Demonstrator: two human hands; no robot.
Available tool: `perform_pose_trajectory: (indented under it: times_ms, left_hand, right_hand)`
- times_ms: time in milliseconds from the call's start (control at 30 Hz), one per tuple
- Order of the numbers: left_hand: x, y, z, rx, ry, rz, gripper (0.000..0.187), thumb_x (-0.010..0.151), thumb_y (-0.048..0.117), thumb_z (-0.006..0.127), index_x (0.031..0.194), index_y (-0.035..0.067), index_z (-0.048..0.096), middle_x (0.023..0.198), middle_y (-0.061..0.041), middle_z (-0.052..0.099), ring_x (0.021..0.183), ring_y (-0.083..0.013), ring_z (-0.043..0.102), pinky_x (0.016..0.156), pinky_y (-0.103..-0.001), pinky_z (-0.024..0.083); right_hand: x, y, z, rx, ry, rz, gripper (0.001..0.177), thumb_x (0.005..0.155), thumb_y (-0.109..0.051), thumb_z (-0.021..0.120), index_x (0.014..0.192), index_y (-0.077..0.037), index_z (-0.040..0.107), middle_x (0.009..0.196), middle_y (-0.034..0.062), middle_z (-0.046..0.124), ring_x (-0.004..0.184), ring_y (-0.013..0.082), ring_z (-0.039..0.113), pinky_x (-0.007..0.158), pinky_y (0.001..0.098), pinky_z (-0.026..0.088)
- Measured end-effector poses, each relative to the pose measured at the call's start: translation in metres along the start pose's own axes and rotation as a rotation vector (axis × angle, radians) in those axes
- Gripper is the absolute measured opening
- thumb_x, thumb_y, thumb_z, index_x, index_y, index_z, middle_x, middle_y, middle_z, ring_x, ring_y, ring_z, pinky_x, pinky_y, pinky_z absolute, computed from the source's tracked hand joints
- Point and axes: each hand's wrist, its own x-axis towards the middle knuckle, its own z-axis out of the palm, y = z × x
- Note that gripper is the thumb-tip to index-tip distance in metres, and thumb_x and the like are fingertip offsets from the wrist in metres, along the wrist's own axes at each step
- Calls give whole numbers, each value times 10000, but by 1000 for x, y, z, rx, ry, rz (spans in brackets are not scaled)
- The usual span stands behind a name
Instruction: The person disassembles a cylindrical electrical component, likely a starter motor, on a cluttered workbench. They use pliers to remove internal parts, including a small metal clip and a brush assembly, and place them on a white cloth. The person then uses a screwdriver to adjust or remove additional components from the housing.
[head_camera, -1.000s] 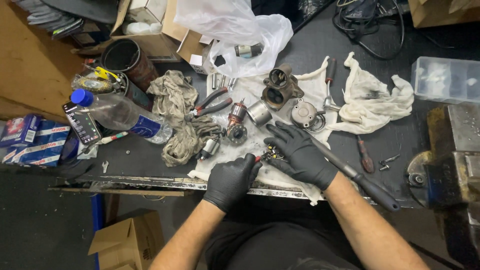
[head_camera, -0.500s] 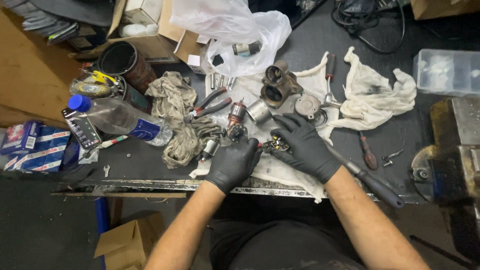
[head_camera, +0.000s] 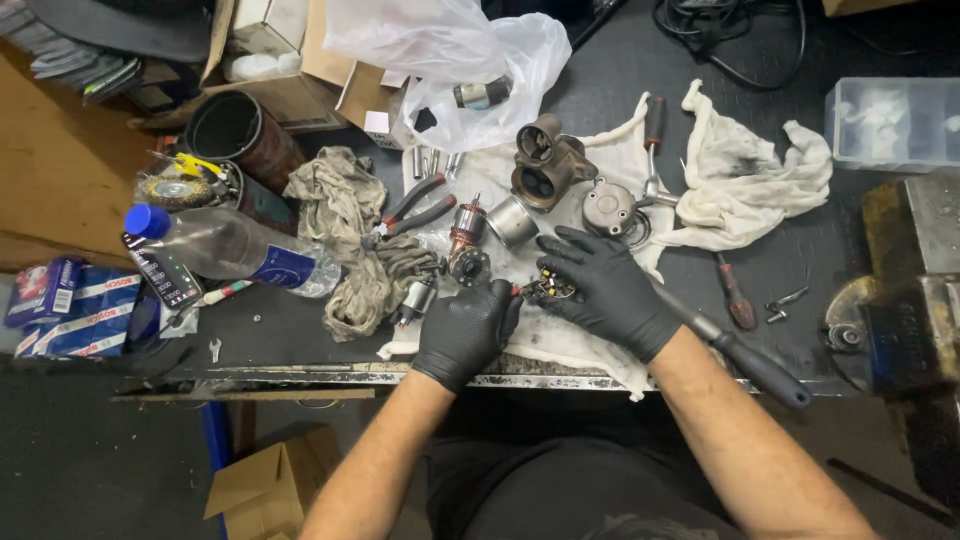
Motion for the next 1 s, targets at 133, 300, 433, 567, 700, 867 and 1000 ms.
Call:
perform_pose_trajectory:
  times_ms: [133,300,433,567,700,867,1000]
  left_hand:
    - [-3,-2,7,15,-16,2,234,1018,393,499,1006,168,561,719,-97,644,679,-348,722,564,-480,593]
    - [-3,-3,15,109,2,18,244,995,401,504,946,165,542,654,-69,600,615,-332,700,507,-454,574]
    - [-3,2,16,152,20,26,242,976,398,525,917,165,553,640,-49,594,590,-310,694,494,-433,573]
    - [2,4,16,195,67,40,203,944,362,554,857,180,537,603,-31,559,554,-285,678,466,-404,562]
    - [5,6,10,143,58,50,198,942,330,561,850,155,544,611,-56,574,566,-306,687,479,-418,570]
    - [-1,5,1,202,52,46,205,958,340,515,827,183,536,572,-16,565,539,-273,685,469,-392,568]
    - [2,5,1,202,41,48,240,954,362,519,804,180,561,556,-21,569,530,-276,683,455,-393,562]
  right_hand:
    - [-2,3,4,-13,-10,23,575,802,-522,743,1301,-247,668,1434,-15,637,1370,332,523,1050,525,431]
    - [-2,3,4,-17,-19,23,571,807,-518,736,1311,-259,663,1446,-15,628,1373,332,519,1052,524,428]
    - [-4,4,7,-12,-48,39,581,812,-510,736,1332,-262,653,1450,-21,623,1413,316,484,1072,531,409]
    - [-2,4,6,-14,-40,34,584,800,-486,751,1335,-274,650,1440,-20,630,1406,318,493,1061,530,423]
    - [-4,9,12,-32,-32,31,570,803,-500,750,1323,-287,657,1418,-35,643,1406,295,498,1053,516,435]
    - [-3,1,5,-23,-25,40,547,822,-512,729,1312,-276,667,1412,-28,650,1399,296,507,1049,509,434]
    - [0,-3,1,-14,7,35,496,846,-493,727,1288,-272,684,1388,-23,666,1373,304,532,1031,489,451]
